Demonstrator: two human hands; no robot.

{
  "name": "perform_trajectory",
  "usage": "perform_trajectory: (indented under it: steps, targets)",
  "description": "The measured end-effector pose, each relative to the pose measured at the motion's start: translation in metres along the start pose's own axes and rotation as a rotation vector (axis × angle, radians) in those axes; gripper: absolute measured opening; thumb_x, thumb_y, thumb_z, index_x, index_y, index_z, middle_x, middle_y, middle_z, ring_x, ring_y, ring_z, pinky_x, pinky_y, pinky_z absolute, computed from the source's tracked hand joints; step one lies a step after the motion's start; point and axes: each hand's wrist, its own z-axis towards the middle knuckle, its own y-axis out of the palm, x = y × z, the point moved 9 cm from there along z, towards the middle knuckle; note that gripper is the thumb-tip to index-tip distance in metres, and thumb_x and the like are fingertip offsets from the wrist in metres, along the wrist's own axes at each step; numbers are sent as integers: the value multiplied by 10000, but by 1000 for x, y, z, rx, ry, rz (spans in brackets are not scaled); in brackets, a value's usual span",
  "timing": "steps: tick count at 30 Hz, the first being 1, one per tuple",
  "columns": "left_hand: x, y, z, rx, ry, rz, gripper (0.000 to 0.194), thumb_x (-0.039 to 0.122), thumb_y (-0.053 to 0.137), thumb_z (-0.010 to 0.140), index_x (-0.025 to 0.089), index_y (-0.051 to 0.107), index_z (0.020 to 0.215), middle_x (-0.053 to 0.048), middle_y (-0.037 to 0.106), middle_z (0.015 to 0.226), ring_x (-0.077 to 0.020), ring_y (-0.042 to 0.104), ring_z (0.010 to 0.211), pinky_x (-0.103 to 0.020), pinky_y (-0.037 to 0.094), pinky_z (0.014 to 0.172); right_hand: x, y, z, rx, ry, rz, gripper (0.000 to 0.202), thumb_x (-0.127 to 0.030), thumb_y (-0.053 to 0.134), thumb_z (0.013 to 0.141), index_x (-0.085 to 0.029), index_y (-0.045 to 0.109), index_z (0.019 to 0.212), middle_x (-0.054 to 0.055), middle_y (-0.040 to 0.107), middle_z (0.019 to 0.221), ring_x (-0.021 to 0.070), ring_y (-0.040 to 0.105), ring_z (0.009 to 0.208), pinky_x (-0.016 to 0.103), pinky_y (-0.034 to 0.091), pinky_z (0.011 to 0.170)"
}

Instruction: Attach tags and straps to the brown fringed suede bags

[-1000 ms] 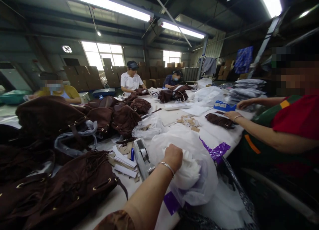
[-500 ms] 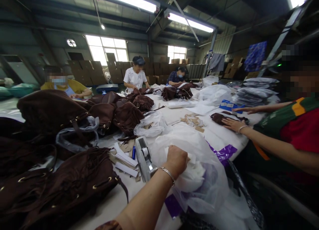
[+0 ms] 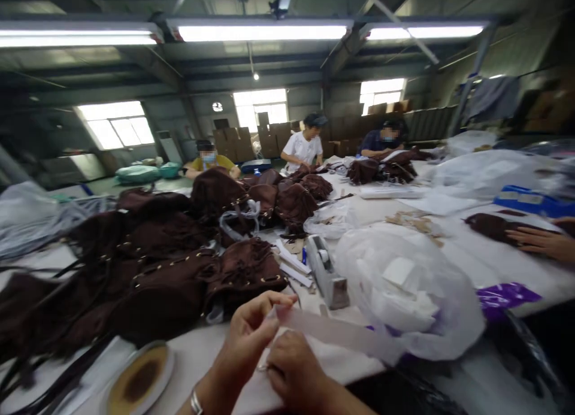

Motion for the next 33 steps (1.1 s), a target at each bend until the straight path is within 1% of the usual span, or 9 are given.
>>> perform_trajectory:
  steps: [3, 6, 9, 14, 17, 20, 23, 29, 33]
  targets:
    - [4, -85, -62, 234, 15, -172, 206, 256, 721, 678, 189, 542, 601, -85, 695, 1029, -382, 512, 1293, -497, 412, 1066, -40, 71, -3, 13, 36, 7, 30, -238, 634, 855, -238, 664, 859, 50, 689, 887, 237, 624, 841, 380, 527, 778]
    - [6, -141, -119, 419, 69, -253, 188, 230, 698, 628, 187, 529, 556, -52, 661, 923, -365, 536, 1265, -499, 389, 1093, -46, 84, -8, 64, -44, 19, 99, -295, 630, 844, -238, 673, 913, 99, 687, 909, 293, 611, 889, 447, 511, 815]
    - [2, -168, -156, 532, 65, -280, 170, 285, 669, 714, 185, 590, 601, -15, 560, 747, -292, 652, 1028, -469, 432, 1041, -43, 85, -2, -41, -78, 53, 114, -274, 573, 900, -229, 670, 864, 84, 673, 846, 263, 612, 819, 428, 499, 777]
    - [-3, -181, -176, 477, 63, -185, 452, 508, 505, 927, 169, 604, 645, -32, 560, 754, -177, 569, 747, -331, 491, 767, -56, 83, 5, -116, -65, 76, 185, -289, 530, 959, -230, 694, 894, 77, 683, 854, 243, 624, 825, 415, 481, 789]
    - [-13, -189, -179, 442, -22, 33, 391, 490, 600, 900, 159, 645, 697, -27, 585, 757, -150, 538, 732, -266, 449, 700, -58, 85, 7, -130, -26, 92, 205, -314, 523, 967, -227, 695, 899, 76, 687, 863, 241, 629, 837, 409, 483, 793]
    - [-30, -192, -180, 411, -125, 137, 244, 383, 694, 843, 174, 709, 967, -11, 645, 777, -148, 581, 733, -263, 460, 723, -55, 87, 10, -165, 27, 127, 229, -346, 521, 970, -222, 701, 903, 69, 686, 862, 230, 630, 840, 389, 491, 798]
    - [-46, -190, -178, 398, -175, 98, 522, 332, 705, 812, 189, 597, 1301, 1, 694, 783, -163, 640, 756, -294, 491, 779, -53, 87, 13, -194, 94, 191, 259, -370, 513, 973, -213, 704, 894, 67, 680, 858, 218, 630, 840, 357, 499, 789]
    - [-66, -184, -171, 454, -245, 242, 199, 344, 705, 775, 170, 742, 864, -39, 733, 843, -196, 663, 810, -293, 501, 779, -67, 87, 23, -220, 162, 293, 272, -391, 533, 967, -209, 715, 880, 53, 669, 845, 195, 628, 826, 313, 494, 774]
    - [-73, -164, -151, 415, -225, 323, 186, 351, 659, 795, 176, 700, 747, -14, 686, 754, -178, 619, 754, -271, 473, 717, -82, 79, 32, -260, 134, 368, 274, -394, 557, 959, -203, 724, 855, 51, 669, 839, 185, 622, 823, 306, 495, 784]
